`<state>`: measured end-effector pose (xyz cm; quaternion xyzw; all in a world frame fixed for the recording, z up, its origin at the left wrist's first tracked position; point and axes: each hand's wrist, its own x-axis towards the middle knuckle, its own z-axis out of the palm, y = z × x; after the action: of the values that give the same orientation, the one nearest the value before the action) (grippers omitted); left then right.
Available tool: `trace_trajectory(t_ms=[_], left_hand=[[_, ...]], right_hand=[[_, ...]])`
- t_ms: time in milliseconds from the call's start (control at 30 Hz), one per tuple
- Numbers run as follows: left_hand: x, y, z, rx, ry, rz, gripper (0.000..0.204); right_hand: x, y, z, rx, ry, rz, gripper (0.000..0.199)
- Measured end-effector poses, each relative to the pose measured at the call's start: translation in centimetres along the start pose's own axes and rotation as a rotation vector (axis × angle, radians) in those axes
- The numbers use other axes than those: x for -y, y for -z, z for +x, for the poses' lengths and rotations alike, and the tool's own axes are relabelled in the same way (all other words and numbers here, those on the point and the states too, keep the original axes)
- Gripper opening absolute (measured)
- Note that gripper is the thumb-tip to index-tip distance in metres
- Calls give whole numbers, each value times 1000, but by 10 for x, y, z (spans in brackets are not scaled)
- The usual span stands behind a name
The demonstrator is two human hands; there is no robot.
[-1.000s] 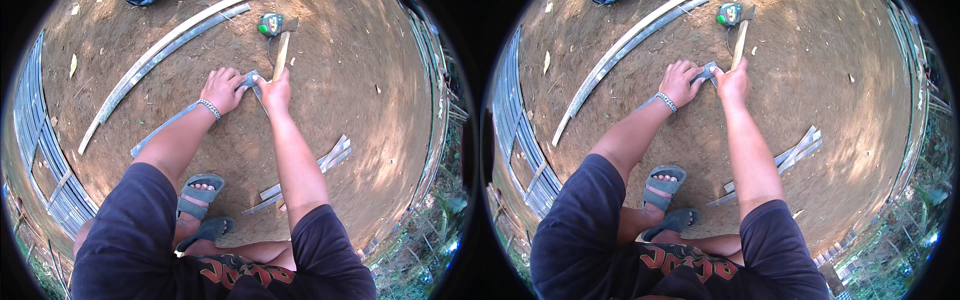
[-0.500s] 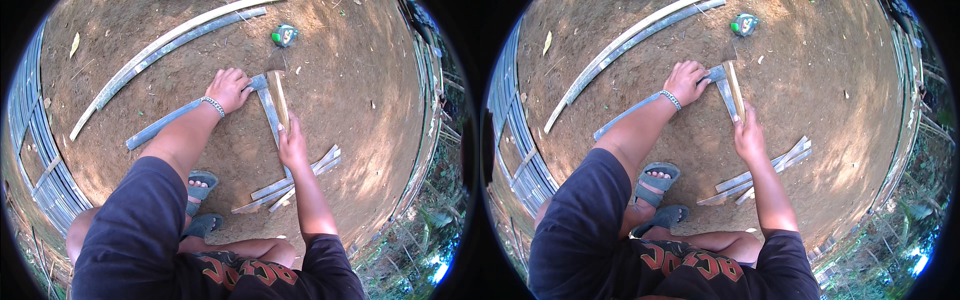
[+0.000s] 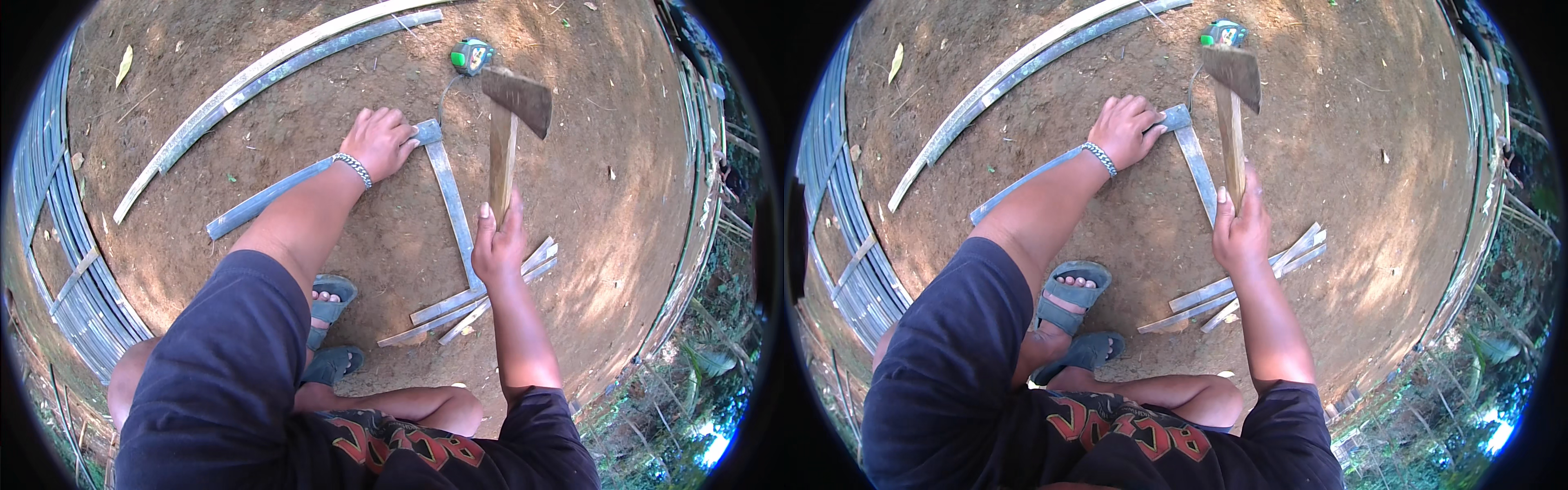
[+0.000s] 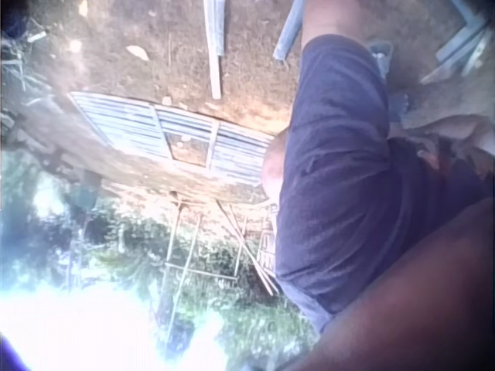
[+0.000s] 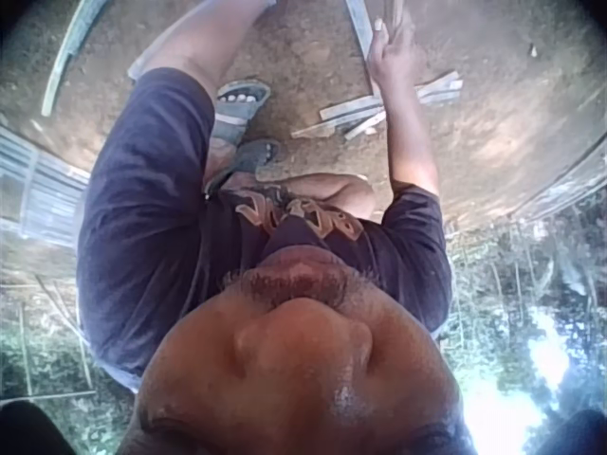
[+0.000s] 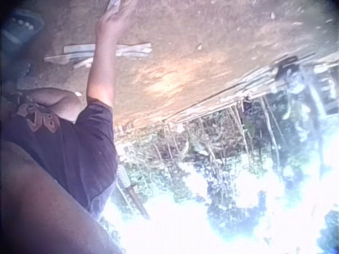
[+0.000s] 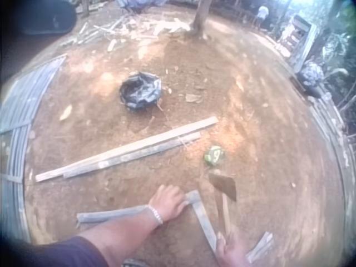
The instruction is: The person assembles a rectangular bamboo frame on the ground. They measure the bamboo pieces with a tape measure, align them, and secure the joints using a hammer and nails.
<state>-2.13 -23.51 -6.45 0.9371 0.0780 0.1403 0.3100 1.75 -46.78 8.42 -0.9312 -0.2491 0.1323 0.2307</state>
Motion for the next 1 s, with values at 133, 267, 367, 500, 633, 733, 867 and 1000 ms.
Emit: trace_trajectory(t_ms=[133, 267, 367, 500, 633, 733, 867, 1000], left_hand=[[1, -2, 0, -44, -16, -18, 17], [5, -1, 6, -62, -35, 14, 16], [0, 0, 2, -57, -31, 26, 16], [2, -4, 1, -27, -29, 5, 17], [0, -1, 0, 27, -3, 31, 21], [0, -2, 1, -14, -22, 13, 17], [-1, -2, -2, -24, -16, 27, 16], [0, 0, 2, -33, -28, 26, 16]], right_hand=[[-5, -2, 1, 283, -202, -121, 54], [-11, 1, -2, 67, -128, 85, 52], [-8, -1, -1, -15, -125, 127, 50], [-12, 0, 3, 345, -245, -126, 50], [-11, -2, 1, 34, -152, 104, 51], [-1, 0, 6, 170, -364, 29, 50], [-2, 4, 6, 245, -281, -22, 49], [-10, 0, 3, 30, -224, 179, 49]])
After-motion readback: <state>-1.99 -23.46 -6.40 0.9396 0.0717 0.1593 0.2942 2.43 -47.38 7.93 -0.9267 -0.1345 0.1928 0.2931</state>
